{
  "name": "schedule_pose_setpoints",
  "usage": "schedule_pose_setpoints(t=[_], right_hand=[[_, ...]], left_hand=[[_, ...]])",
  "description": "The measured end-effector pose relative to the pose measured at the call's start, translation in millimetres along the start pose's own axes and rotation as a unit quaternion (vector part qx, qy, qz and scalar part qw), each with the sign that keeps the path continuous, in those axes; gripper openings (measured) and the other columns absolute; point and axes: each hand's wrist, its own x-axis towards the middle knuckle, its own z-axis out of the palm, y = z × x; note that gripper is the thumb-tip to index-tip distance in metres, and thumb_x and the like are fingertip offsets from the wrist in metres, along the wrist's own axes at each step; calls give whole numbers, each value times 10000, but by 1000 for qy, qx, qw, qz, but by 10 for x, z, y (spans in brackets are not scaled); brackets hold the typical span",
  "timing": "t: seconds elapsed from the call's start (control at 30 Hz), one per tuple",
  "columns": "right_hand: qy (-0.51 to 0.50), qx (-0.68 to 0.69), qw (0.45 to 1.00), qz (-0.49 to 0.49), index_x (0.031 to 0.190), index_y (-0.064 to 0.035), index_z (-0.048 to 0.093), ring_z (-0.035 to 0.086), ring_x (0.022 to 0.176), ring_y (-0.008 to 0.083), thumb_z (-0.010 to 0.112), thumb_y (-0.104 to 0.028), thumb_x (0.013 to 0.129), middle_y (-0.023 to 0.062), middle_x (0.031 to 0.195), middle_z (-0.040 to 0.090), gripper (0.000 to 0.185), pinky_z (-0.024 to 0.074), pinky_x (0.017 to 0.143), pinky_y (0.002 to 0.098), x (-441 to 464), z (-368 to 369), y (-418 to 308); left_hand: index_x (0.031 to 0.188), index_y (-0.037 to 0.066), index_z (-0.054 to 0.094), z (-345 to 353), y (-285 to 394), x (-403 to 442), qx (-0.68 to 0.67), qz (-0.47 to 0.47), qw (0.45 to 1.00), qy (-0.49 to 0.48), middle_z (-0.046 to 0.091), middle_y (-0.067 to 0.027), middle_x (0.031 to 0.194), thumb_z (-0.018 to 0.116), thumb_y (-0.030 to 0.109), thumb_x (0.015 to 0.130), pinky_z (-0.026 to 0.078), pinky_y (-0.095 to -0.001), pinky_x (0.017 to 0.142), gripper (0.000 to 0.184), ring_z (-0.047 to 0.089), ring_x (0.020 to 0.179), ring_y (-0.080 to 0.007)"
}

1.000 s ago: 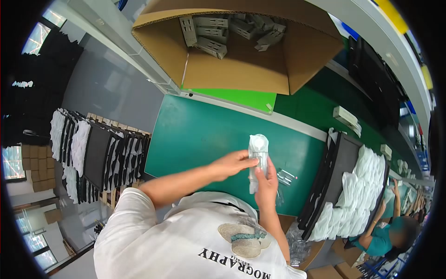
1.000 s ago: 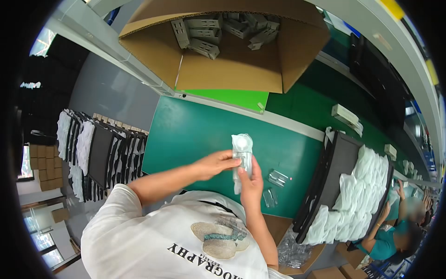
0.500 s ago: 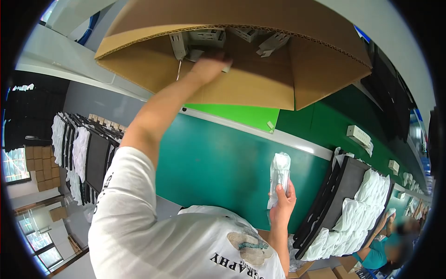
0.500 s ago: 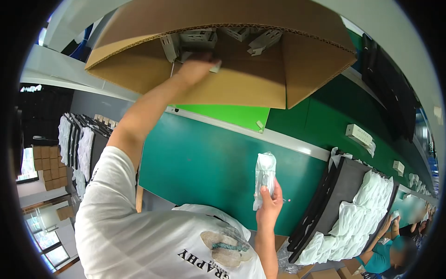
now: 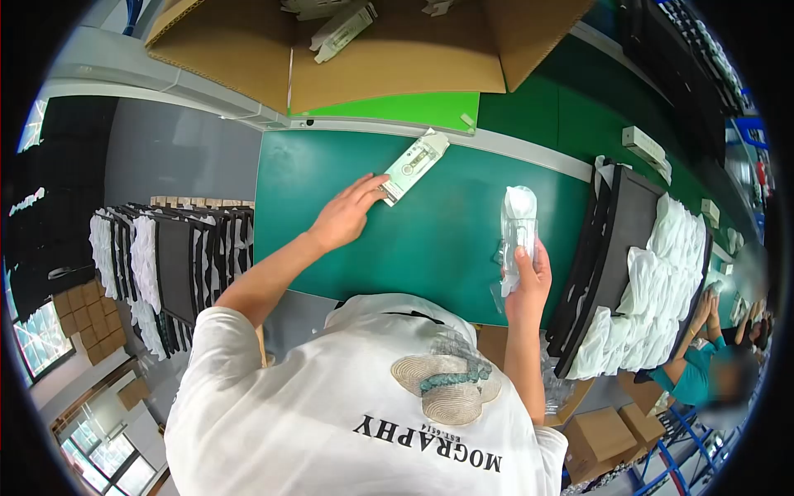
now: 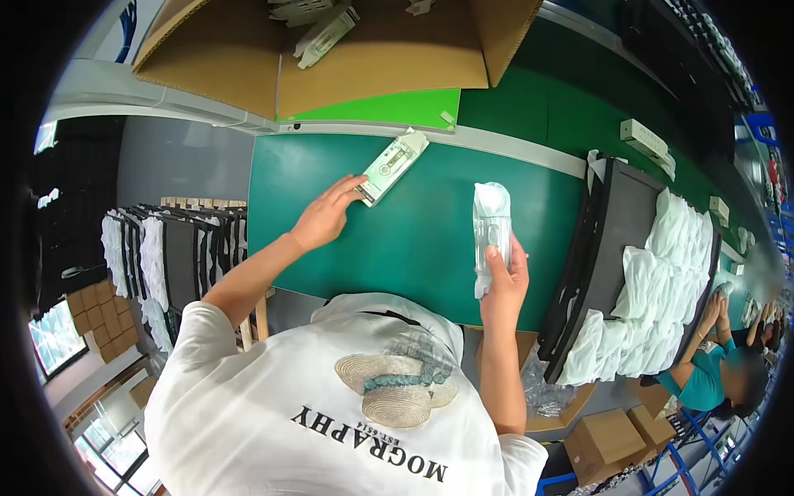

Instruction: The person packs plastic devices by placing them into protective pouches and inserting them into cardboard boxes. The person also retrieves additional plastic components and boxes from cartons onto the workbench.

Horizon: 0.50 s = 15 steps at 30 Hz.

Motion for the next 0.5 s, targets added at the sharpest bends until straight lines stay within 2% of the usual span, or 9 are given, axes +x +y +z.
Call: schedule_pose_setpoints(t=[0.07,0.1,0.17,0.2,0.3,0.47,0.5], right_hand=[[-2,3,1000,-2,1262,14,502,566,731,79,649,-150,875,42,961,623,446,448,586,221,-78,-38,7],[-1,3,1000,1,1266,12,501,562,727,76,649,-153,876,40,960,622,448,443,581,220,-130,-55,-1],[0,4,1000,-1,1270,10,499,557,723,73,649,-155,877,38,958,620,451,438,575,219,-203,-111,-16],[1,7,1000,-4,1274,8,497,557,724,73,650,-156,877,37,961,620,457,437,575,218,-233,-146,-18],[5,15,1000,-13,1284,5,492,557,727,73,652,-158,875,35,966,620,468,436,575,215,-318,-246,-24],[22,13,999,-33,1296,2,481,560,775,77,654,-159,871,41,1027,609,487,445,598,211,-457,-423,-42],[18,8,999,-40,1300,0,477,561,790,79,651,-158,872,45,1050,604,488,450,607,212,-474,-452,-53]], left_hand=[[1185,69,490,3,96,74,-51,-56,995,63,457,-116,1342,640,32,719,452,-410,975,492,468,1233,-307],[1185,69,490,17,162,164,-49,-53,995,67,457,-116,1342,640,32,719,452,-410,975,492,468,1233,-307],[1247,52,464,-34,392,476,-124,-197,965,121,468,-157,1322,698,137,729,426,-424,991,575,479,1206,-325],[1247,52,464,-7,436,603,-124,-192,966,123,468,-157,1322,698,137,729,426,-424,991,575,479,1206,-325],[1285,26,440,76,483,910,-10,-290,957,-8,466,-206,1299,734,222,733,438,-422,969,656,481,1188,-352],[1319,7,417,61,509,823,-22,-274,960,-57,485,-202,1290,754,272,758,437,-386,974,706,504,1181,-317],[1326,2,411,44,496,759,-164,-255,948,-100,497,-186,1285,749,278,769,434,-370,975,708,510,1175,-293]])
